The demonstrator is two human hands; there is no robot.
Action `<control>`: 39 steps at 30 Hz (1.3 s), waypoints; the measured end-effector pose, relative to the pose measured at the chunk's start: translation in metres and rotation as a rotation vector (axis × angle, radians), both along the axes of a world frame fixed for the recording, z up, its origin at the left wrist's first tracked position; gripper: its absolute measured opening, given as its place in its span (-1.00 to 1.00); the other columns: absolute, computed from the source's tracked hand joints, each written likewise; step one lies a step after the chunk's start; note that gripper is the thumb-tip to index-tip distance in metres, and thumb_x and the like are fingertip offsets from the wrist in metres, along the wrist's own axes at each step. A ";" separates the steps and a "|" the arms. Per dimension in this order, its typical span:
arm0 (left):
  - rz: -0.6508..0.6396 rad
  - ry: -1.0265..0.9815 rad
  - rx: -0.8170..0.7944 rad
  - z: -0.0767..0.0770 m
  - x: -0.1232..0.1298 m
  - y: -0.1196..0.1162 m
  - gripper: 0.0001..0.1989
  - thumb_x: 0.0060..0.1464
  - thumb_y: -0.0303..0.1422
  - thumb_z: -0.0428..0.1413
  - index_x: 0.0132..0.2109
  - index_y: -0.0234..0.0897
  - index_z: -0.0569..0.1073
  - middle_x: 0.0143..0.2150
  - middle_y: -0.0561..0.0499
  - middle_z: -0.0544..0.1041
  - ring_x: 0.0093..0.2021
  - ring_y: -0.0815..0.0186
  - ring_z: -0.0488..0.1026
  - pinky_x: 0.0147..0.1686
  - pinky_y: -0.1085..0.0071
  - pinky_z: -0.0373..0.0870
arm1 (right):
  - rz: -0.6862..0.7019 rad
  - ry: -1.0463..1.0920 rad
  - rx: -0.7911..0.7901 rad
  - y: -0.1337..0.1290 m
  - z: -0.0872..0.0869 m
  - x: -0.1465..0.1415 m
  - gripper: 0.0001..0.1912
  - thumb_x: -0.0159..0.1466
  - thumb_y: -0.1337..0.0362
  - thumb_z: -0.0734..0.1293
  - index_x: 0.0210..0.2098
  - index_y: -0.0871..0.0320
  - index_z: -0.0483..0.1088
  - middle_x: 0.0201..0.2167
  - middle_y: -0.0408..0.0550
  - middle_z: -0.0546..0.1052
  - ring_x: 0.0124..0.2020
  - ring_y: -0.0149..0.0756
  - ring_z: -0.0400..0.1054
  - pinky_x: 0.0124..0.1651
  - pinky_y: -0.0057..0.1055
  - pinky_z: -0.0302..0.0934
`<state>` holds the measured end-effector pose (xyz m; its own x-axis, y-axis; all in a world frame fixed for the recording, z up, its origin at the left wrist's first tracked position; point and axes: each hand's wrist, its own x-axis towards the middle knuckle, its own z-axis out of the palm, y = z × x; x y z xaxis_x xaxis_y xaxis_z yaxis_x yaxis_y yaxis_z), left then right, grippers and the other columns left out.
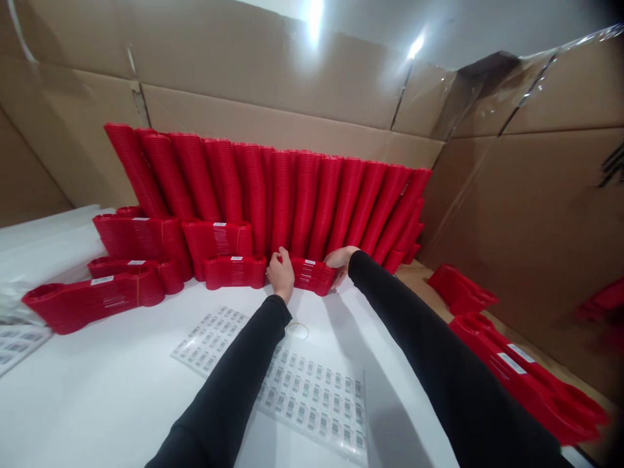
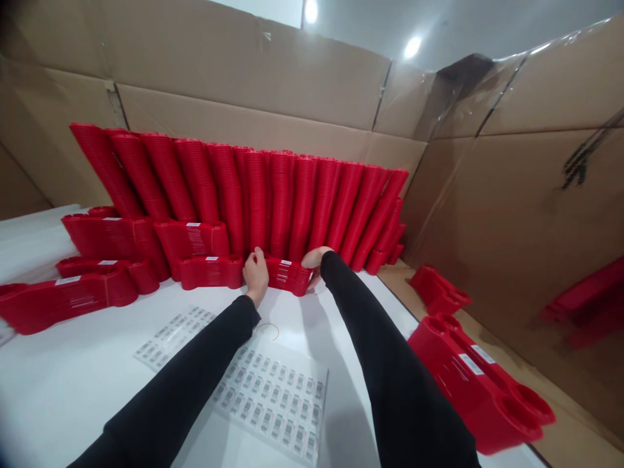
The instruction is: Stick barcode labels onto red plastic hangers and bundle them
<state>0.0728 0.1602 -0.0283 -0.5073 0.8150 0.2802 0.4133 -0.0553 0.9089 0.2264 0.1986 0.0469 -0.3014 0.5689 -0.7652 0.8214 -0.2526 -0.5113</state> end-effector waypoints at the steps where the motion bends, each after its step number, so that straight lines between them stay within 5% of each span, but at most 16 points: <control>1: -0.002 -0.001 0.015 -0.001 0.000 -0.001 -0.70 0.16 -0.19 -0.04 -0.14 -0.32 0.40 -0.18 -0.04 0.48 -0.19 0.30 0.44 -0.13 0.21 0.35 | 0.003 -0.004 0.015 0.000 0.001 -0.001 -0.83 0.03 0.43 0.40 -0.36 0.35 0.43 -0.52 -0.05 0.52 -0.44 -0.37 0.44 -0.32 -0.52 0.36; 12: -0.220 0.007 0.141 -0.010 -0.007 0.002 -0.71 0.14 -0.28 0.01 -0.02 -0.31 0.34 -0.04 -0.07 0.40 -0.14 0.27 0.41 -0.17 0.21 0.40 | 0.048 -0.020 0.073 -0.003 0.003 -0.001 -0.79 0.12 0.42 0.29 -0.22 0.32 0.40 -0.39 0.02 0.52 -0.43 -0.37 0.42 -0.30 -0.41 0.36; 20: -0.298 -0.083 0.144 -0.010 -0.011 0.007 -0.70 0.14 -0.28 0.01 -0.01 -0.30 0.33 -0.02 -0.08 0.39 -0.11 0.25 0.40 -0.15 0.19 0.39 | 0.101 0.029 0.428 -0.023 0.033 0.009 -0.57 0.08 0.32 0.29 -0.03 0.14 0.30 -0.14 -0.02 0.46 -0.26 -0.33 0.38 -0.30 -0.48 0.32; 24: -0.336 -0.162 0.133 -0.007 -0.012 0.010 -0.70 0.14 -0.28 0.01 0.00 -0.30 0.32 -0.01 -0.08 0.38 -0.11 0.25 0.40 -0.15 0.19 0.39 | 0.168 -0.067 0.609 -0.041 0.017 0.000 -0.55 -0.09 0.38 0.41 -0.16 0.20 0.36 -0.24 -0.01 0.48 -0.26 -0.24 0.36 -0.34 -0.48 0.25; 32: -0.525 -0.301 0.082 -0.002 -0.019 0.004 -0.69 0.14 -0.28 0.02 0.00 -0.31 0.32 -0.02 -0.08 0.39 -0.11 0.24 0.40 -0.16 0.19 0.39 | 0.167 -0.144 0.857 -0.047 -0.009 0.002 -0.65 -0.02 0.39 0.31 -0.21 0.25 0.28 -0.33 0.01 0.47 -0.36 -0.25 0.37 -0.44 -0.49 0.19; 39: -0.593 -0.374 0.028 -0.005 -0.024 0.011 -0.68 0.13 -0.28 0.02 0.01 -0.32 0.32 -0.02 -0.08 0.38 -0.11 0.24 0.40 -0.16 0.18 0.39 | 0.209 -0.120 1.028 -0.049 -0.022 0.003 -0.65 0.03 0.33 0.33 -0.18 0.24 0.28 -0.17 0.10 0.37 -0.22 -0.18 0.33 -0.18 -0.38 0.19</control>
<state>0.0491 0.1713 -0.0338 -0.0462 0.9791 0.1979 -0.0342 -0.1996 0.9793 0.2296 0.1493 0.0247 -0.4224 0.9061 0.0243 0.8582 0.4084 -0.3111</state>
